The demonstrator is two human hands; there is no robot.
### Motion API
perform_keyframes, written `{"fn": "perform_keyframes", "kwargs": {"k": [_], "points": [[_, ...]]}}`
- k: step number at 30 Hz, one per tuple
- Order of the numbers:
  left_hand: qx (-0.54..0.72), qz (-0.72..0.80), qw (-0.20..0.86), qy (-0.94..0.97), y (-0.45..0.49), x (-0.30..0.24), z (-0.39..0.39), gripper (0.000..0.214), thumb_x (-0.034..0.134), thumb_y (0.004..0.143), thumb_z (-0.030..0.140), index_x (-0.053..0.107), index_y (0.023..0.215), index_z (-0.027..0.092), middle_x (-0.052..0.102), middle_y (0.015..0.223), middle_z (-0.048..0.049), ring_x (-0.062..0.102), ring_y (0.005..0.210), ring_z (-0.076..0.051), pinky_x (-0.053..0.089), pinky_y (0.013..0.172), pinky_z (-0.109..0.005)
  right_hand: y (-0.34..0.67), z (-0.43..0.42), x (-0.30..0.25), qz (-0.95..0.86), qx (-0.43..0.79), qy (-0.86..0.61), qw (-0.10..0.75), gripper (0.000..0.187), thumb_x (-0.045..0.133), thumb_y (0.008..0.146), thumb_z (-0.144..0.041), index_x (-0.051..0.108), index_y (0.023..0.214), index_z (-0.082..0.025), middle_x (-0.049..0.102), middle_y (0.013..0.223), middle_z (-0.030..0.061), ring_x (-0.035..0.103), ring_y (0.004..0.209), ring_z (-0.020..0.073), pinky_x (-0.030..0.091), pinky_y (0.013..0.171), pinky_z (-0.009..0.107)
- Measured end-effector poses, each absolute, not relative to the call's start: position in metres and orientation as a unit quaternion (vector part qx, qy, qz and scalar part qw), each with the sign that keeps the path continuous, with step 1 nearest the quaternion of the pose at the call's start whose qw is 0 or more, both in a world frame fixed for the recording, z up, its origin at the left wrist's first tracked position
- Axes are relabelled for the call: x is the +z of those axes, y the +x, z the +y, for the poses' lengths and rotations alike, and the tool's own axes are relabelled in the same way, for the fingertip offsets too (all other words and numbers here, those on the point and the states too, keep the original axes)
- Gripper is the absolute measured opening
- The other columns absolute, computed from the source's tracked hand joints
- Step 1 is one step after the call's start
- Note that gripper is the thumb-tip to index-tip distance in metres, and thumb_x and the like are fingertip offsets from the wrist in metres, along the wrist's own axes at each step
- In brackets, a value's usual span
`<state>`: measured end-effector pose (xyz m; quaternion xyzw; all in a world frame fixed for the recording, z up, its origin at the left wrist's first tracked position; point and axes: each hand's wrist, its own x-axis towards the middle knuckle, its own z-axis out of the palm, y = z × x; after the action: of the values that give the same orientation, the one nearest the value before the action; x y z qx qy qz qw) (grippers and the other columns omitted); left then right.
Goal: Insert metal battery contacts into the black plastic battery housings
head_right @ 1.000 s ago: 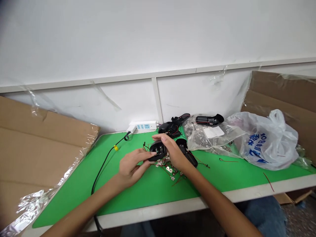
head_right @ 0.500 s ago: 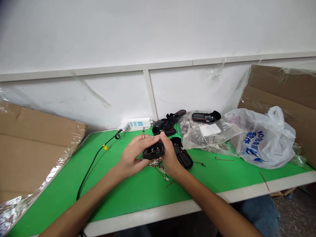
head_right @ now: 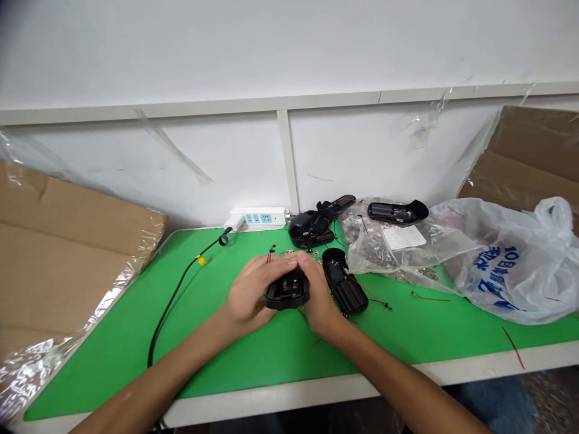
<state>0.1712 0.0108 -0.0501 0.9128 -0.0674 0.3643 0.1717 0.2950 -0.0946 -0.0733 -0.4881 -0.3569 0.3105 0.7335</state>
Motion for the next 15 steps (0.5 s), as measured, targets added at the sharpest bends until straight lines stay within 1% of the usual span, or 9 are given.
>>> {"fn": "perform_keyframes", "kwargs": {"k": [2, 5, 9, 12, 15], "points": [[0.368, -0.070, 0.149, 0.915, 0.1713, -0.0483, 0.0092, 0.063, 0.055, 0.093, 0.012, 0.043, 0.154, 0.025, 0.067, 0.141, -0.0151, 0.064, 0.128, -0.029, 0.050, 0.102, -0.046, 0.2944, -0.0959, -0.0729, -0.376, 0.287, -0.503, 0.723, 0.051, 0.043, 0.099, -0.068, 0.073, 0.098, -0.027, 0.072, 0.112, 0.0074, 0.062, 0.119, 0.0289, 0.051, 0.107, 0.044], [0.379, -0.073, 0.120, 0.915, 0.1718, -0.0452, 0.0055, 0.064, 0.053, 0.090, 0.010, 0.043, 0.152, 0.023, 0.068, 0.139, -0.0160, 0.065, 0.128, -0.030, 0.051, 0.098, -0.045, 0.2929, -0.0954, -0.0736, -0.395, 0.267, -0.487, 0.732, 0.044, 0.041, 0.102, -0.058, 0.071, 0.096, -0.027, 0.072, 0.107, 0.0073, 0.063, 0.113, 0.0277, 0.052, 0.104, 0.043], [0.387, -0.067, 0.120, 0.912, 0.1714, -0.0434, 0.0008, 0.065, 0.053, 0.088, 0.008, 0.044, 0.151, 0.023, 0.072, 0.133, -0.0147, 0.068, 0.122, -0.030, 0.051, 0.097, -0.044, 0.2938, -0.0931, -0.0751, -0.415, 0.266, -0.461, 0.738, 0.040, 0.037, 0.104, -0.051, 0.068, 0.095, -0.026, 0.071, 0.101, 0.0073, 0.065, 0.102, 0.0271, 0.053, 0.099, 0.043], [0.383, -0.069, 0.130, 0.912, 0.1700, -0.0430, 0.0024, 0.063, 0.056, 0.089, 0.011, 0.046, 0.150, 0.023, 0.073, 0.130, -0.0141, 0.070, 0.118, -0.030, 0.050, 0.100, -0.045, 0.2970, -0.0931, -0.0712, -0.433, 0.269, -0.477, 0.716, 0.037, 0.041, 0.102, -0.050, 0.065, 0.093, -0.024, 0.069, 0.095, 0.0078, 0.065, 0.097, 0.0271, 0.055, 0.093, 0.042], [0.363, -0.089, 0.140, 0.917, 0.1677, -0.0399, 0.0091, 0.060, 0.054, 0.093, 0.009, 0.047, 0.150, 0.024, 0.072, 0.132, -0.0132, 0.069, 0.122, -0.028, 0.051, 0.103, -0.045, 0.2984, -0.0945, -0.0671, -0.442, 0.267, -0.478, 0.711, 0.034, 0.042, 0.102, -0.046, 0.066, 0.092, -0.023, 0.069, 0.094, 0.0078, 0.065, 0.095, 0.0263, 0.055, 0.091, 0.041]]}}
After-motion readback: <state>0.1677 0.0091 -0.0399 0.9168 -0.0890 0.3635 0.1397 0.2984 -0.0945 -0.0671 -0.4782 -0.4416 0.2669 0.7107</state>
